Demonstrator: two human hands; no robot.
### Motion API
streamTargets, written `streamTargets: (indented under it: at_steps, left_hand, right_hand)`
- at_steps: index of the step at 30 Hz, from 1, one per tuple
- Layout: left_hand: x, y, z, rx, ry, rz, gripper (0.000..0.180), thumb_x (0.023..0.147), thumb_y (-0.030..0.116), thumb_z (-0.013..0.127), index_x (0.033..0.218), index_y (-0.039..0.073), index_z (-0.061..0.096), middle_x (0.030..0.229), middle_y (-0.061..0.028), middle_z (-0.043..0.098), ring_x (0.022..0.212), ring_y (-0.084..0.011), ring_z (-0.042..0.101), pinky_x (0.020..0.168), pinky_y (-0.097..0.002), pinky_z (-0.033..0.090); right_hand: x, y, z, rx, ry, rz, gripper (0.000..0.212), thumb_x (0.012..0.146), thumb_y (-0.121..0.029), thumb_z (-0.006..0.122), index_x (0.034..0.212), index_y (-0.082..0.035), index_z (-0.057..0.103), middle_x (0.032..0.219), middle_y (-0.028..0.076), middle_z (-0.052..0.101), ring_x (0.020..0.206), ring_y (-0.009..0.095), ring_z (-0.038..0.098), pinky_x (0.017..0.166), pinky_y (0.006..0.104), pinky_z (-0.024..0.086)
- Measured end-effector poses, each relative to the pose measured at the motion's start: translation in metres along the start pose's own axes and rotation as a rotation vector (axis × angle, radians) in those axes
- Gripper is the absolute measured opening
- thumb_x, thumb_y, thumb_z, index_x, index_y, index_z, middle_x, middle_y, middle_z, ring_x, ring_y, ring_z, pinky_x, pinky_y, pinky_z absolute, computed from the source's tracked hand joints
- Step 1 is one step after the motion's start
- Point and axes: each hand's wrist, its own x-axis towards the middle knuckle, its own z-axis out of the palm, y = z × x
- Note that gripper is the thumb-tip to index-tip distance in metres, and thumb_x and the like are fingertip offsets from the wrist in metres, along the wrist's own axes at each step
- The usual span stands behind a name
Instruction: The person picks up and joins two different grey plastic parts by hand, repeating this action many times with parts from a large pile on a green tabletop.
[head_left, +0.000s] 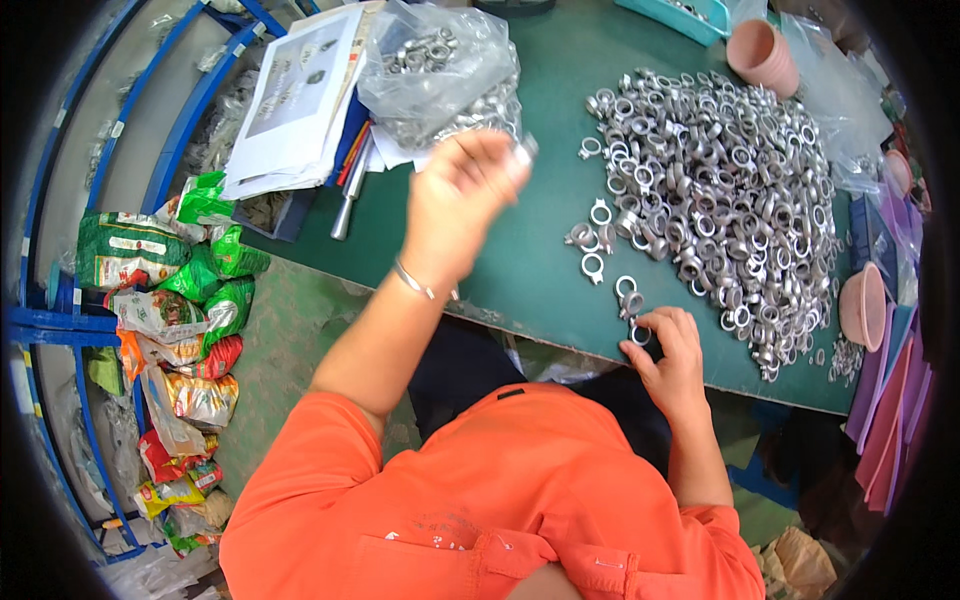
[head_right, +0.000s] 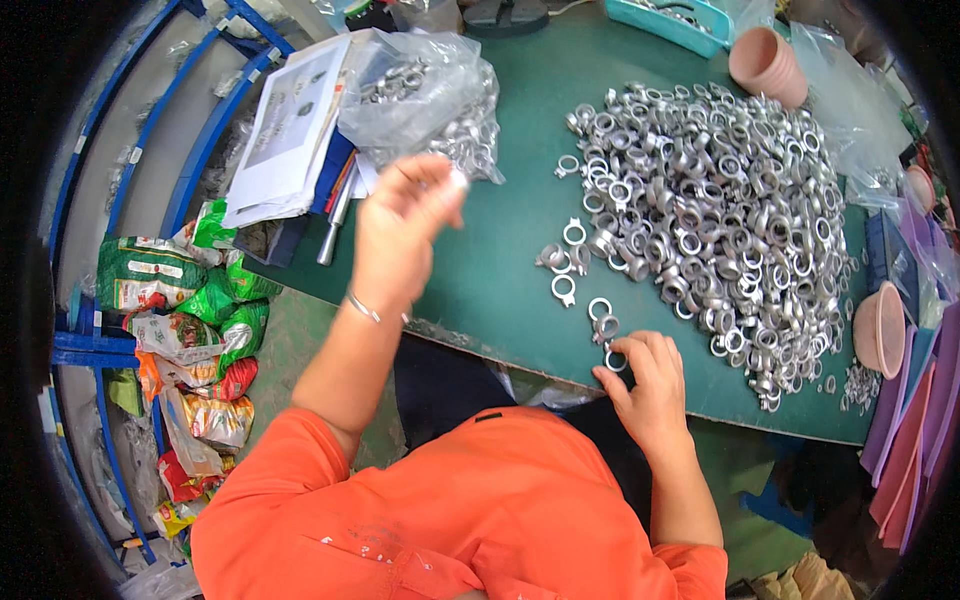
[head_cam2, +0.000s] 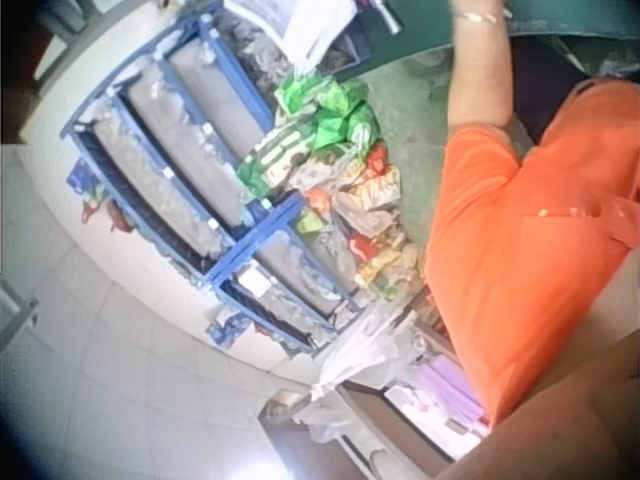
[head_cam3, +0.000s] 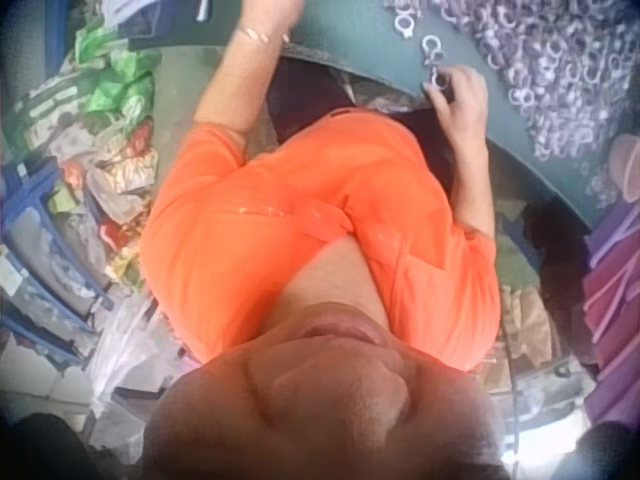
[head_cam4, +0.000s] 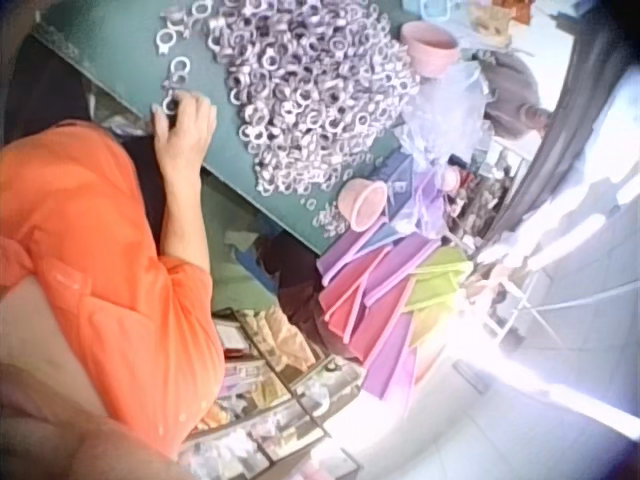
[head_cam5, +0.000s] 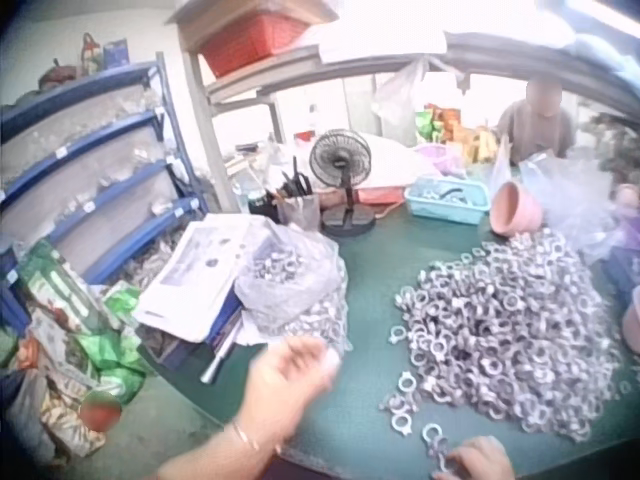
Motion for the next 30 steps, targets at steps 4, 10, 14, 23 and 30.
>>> streamTargets:
  at_steps: [4,10,14,23,30]
  left_hand:
    - [0.072,0.022,-0.035,-0.125,0.156,0.080,0.023,0.085,0.005,0.067,0.103,-0.002,0.056,0.091,-0.0083,0.062,0.079,-0.0161,0.061,0.073,-0.0279,0.051]
    - [0.058,0.003,-0.030,-0.031,0.164,0.100,0.023,0.088,0.004,0.061,0.108,-0.007,0.056,0.095,-0.0105,0.063,0.090,-0.0209,0.065,0.078,-0.0273,0.053]
    - [-0.008,-0.031,0.022,0.444,-0.263,0.091,0.011,0.083,0.007,0.068,0.094,0.006,0.067,0.084,-0.0007,0.064,0.073,-0.0081,0.058,0.062,-0.0212,0.047]
    - [-0.065,-0.071,0.059,0.749,-0.715,0.500,0.024,0.067,0.004,0.075,0.086,0.002,0.060,0.094,-0.0102,0.056,0.085,-0.0296,0.057,0.075,-0.0370,0.048]
    - [-0.085,-0.061,0.039,0.785,-0.585,0.410,0.021,0.066,0.004,0.078,0.074,0.002,0.059,0.084,-0.0095,0.054,0.075,-0.0280,0.057,0.064,-0.0351,0.048]
  right_hand:
    - [-0.003,-0.004,-0.005,0.119,0.018,0.070,0.040,0.064,-0.008,0.079,0.097,-0.003,0.057,0.094,0.011,0.057,0.083,0.028,0.055,0.075,0.0363,0.046]
    - [-0.010,0.008,-0.010,0.177,0.077,0.181,0.023,0.075,-0.002,0.070,0.094,0.000,0.057,0.089,0.012,0.056,0.079,0.025,0.057,0.070,0.0328,0.048]
    - [-0.009,0.007,-0.008,0.200,0.079,0.175,0.024,0.076,-0.006,0.072,0.094,-0.001,0.058,0.089,0.012,0.057,0.080,0.026,0.057,0.070,0.0341,0.048]
    - [-0.008,0.011,-0.017,0.054,0.020,0.128,0.040,0.068,-0.014,0.078,0.102,-0.001,0.060,0.097,0.012,0.057,0.092,0.030,0.055,0.080,0.0374,0.046]
    - [-0.010,0.016,-0.016,0.073,0.018,0.095,0.037,0.070,-0.010,0.076,0.103,-0.002,0.061,0.097,0.013,0.057,0.091,0.031,0.055,0.080,0.0369,0.045]
